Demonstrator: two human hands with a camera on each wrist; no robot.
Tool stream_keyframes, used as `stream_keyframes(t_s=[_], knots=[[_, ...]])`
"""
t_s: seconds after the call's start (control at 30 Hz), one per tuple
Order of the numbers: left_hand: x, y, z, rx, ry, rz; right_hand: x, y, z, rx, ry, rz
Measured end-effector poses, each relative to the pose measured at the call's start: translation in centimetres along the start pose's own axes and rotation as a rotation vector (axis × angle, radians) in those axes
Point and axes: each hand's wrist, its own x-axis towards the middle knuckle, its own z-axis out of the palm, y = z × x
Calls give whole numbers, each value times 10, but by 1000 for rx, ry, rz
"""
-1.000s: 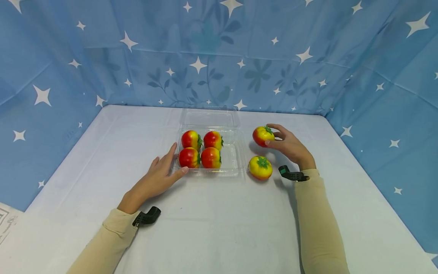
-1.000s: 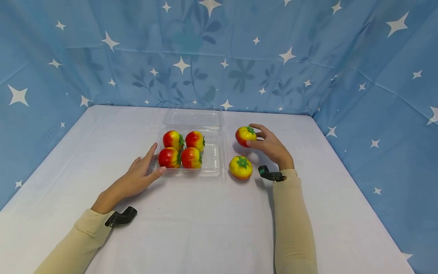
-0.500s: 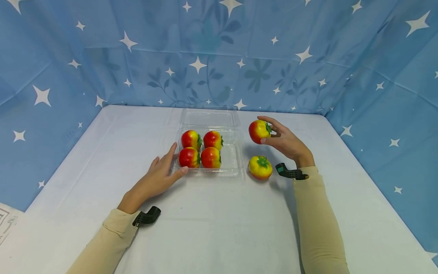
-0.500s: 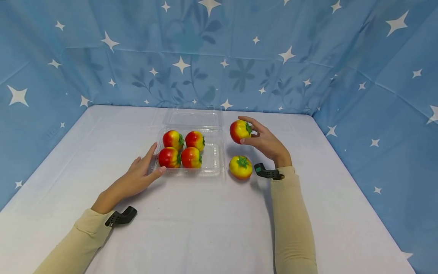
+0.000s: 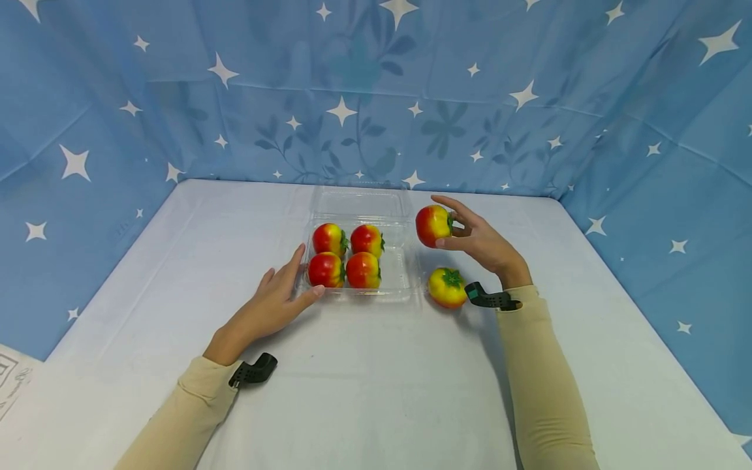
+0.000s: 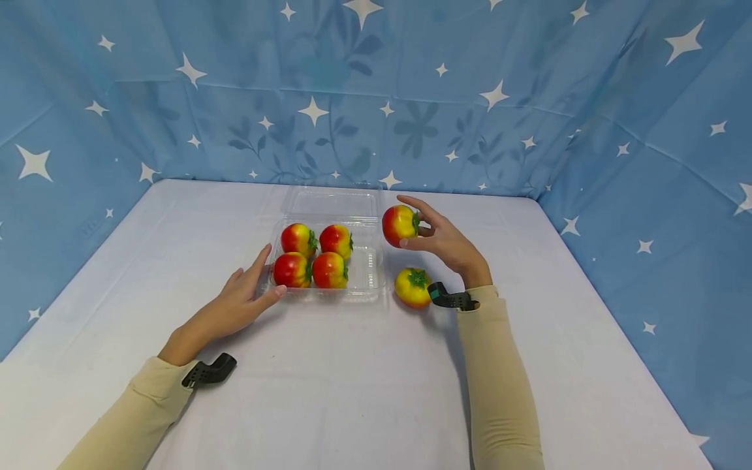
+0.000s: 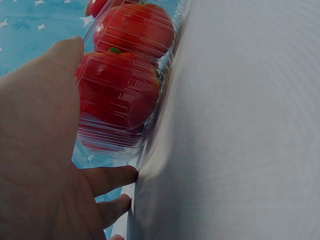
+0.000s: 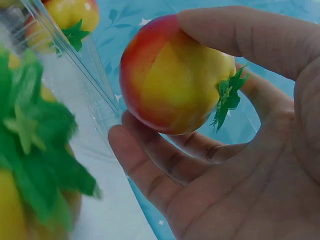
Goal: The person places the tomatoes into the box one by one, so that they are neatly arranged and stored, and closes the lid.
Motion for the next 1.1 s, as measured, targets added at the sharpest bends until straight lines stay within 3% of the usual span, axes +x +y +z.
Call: stream_keyframes(t_s=[0.4,0.67,1.1], knots=[[0,1,0,8,-1,3,5,-10,16,-39,-21,16],[0,0,0,8,-1,-1,9,-18,29,-70,-58,-94],[0,-1,0,10,2,5,14,-25,50,-74,34,-82]])
